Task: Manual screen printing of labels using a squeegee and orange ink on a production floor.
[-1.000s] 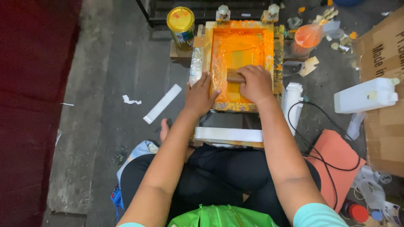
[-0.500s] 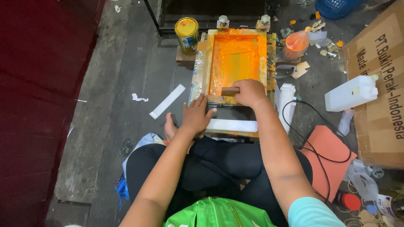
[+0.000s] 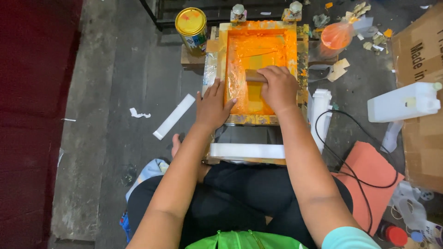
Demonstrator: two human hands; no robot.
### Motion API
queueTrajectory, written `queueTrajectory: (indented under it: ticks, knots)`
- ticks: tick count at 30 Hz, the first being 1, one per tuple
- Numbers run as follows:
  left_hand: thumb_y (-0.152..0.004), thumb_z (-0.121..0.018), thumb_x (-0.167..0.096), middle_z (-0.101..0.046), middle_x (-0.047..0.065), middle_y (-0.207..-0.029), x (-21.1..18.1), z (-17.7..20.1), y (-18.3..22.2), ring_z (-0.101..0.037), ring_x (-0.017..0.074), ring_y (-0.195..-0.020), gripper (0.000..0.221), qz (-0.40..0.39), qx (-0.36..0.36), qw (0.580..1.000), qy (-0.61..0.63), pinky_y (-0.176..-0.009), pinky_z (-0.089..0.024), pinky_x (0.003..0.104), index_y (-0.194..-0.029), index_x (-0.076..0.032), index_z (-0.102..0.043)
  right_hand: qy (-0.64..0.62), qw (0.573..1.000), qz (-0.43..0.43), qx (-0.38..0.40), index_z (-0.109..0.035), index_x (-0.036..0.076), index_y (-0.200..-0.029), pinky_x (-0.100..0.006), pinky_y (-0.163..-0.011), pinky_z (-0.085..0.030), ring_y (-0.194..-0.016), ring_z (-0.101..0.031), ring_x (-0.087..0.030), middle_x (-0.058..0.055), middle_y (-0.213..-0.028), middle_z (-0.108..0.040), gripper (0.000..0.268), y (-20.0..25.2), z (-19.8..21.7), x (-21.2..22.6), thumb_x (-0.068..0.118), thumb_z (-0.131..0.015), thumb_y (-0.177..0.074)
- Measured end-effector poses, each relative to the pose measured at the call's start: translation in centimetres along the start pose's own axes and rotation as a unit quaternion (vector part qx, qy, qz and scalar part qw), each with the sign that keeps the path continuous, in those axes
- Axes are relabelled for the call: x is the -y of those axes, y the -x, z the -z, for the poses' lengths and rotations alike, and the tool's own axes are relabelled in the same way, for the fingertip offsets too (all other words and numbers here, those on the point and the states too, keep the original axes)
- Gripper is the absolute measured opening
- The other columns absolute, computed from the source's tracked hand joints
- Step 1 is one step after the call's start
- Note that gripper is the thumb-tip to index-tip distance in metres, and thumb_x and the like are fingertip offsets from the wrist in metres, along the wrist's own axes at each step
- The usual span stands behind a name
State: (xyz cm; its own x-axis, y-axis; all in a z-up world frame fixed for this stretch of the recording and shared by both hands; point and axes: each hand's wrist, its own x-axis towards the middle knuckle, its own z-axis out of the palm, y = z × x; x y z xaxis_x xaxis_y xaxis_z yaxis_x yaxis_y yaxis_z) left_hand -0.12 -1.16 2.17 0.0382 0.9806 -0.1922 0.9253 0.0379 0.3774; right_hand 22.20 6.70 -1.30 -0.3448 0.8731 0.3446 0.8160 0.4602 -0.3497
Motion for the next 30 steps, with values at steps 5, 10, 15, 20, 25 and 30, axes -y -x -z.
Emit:
queueTrajectory:
  ticks: [5,10,15,20,25,30]
  knots:
    - [-0.105,-0.044,-0.056,-0.029,0.013,-0.167,-0.1,-0.4,-1.1,-0.042,0.037,-0.146,0.074,0.001,-0.008,1.0,-0.005,-0.121,-0.019,0.065,-0.16,-0.007,-0.033,-0.001,0.999,-0.003,0.053,-0.073,0.019,-0.126,-0.049,-0.09,-0.054,-0.113,-0.063,-0.034,-0.006,-0.117,-0.069,0.051,0.0,-0.4,-0.2,-0.001,-0.059,-0.081]
    - [-0.106,-0.041,-0.058,-0.028,0.01,-0.168,0.8,-0.1,-0.2,-0.043,0.0378,-0.145,0.073,-0.008,-0.008,0.999,0.035,-0.121,-0.019,0.066,-0.16,-0.01,-0.034,-0.021,0.991,-0.011,0.132,-0.068,0.012,-0.135,-0.052,-0.098,-0.05,-0.122,-0.058,-0.042,-0.015,-0.127,-0.066,0.053,-0.1,2.0,1.4,-0.001,-0.059,-0.084]
    - [-0.099,-0.048,-0.062,-0.026,0.005,-0.17,1.1,-0.8,2.8,-0.047,0.0364,-0.142,0.081,-0.01,0.032,0.999,-0.04,-0.121,-0.023,0.065,-0.162,-0.014,-0.031,-0.022,0.972,-0.05,0.228,-0.065,0.007,-0.139,-0.055,-0.102,-0.049,-0.124,-0.06,-0.044,-0.019,-0.13,-0.067,0.055,0.6,5.0,3.7,0.0,-0.055,-0.086]
    - [-0.094,-0.044,-0.073,-0.023,0.005,-0.171,1.6,-1.5,7.0,-0.047,0.0352,-0.143,0.091,-0.027,0.067,0.995,-0.066,-0.121,-0.024,0.064,-0.162,-0.013,-0.03,-0.052,0.95,-0.083,0.295,-0.07,0.007,-0.132,-0.057,-0.099,-0.051,-0.116,-0.065,-0.046,-0.02,-0.12,-0.072,0.051,2.6,8.0,6.4,0.003,-0.056,-0.083]
    - [-0.098,-0.043,-0.068,-0.022,0.009,-0.171,1.4,0.1,9.8,-0.046,0.0389,-0.142,0.088,-0.055,0.077,0.995,-0.029,-0.12,-0.023,0.064,-0.162,-0.009,-0.03,-0.026,0.945,-0.075,0.318,-0.074,0.011,-0.124,-0.055,-0.097,-0.052,-0.11,-0.069,-0.043,-0.019,-0.11,-0.075,0.043,3.3,7.8,7.0,0.021,-0.068,-0.082]
    - [-0.103,-0.05,-0.055,-0.049,0.007,-0.157,3.7,-2.4,8.7,-0.058,0.0347,-0.131,0.063,-0.088,-0.023,0.995,0.039,-0.116,-0.032,0.062,-0.148,-0.011,-0.054,0.012,0.98,-0.014,0.196,-0.073,0.013,-0.112,-0.043,-0.086,-0.056,-0.098,-0.071,-0.033,-0.009,-0.093,-0.072,0.022,6.9,8.8,9.2,0.011,-0.058,-0.096]
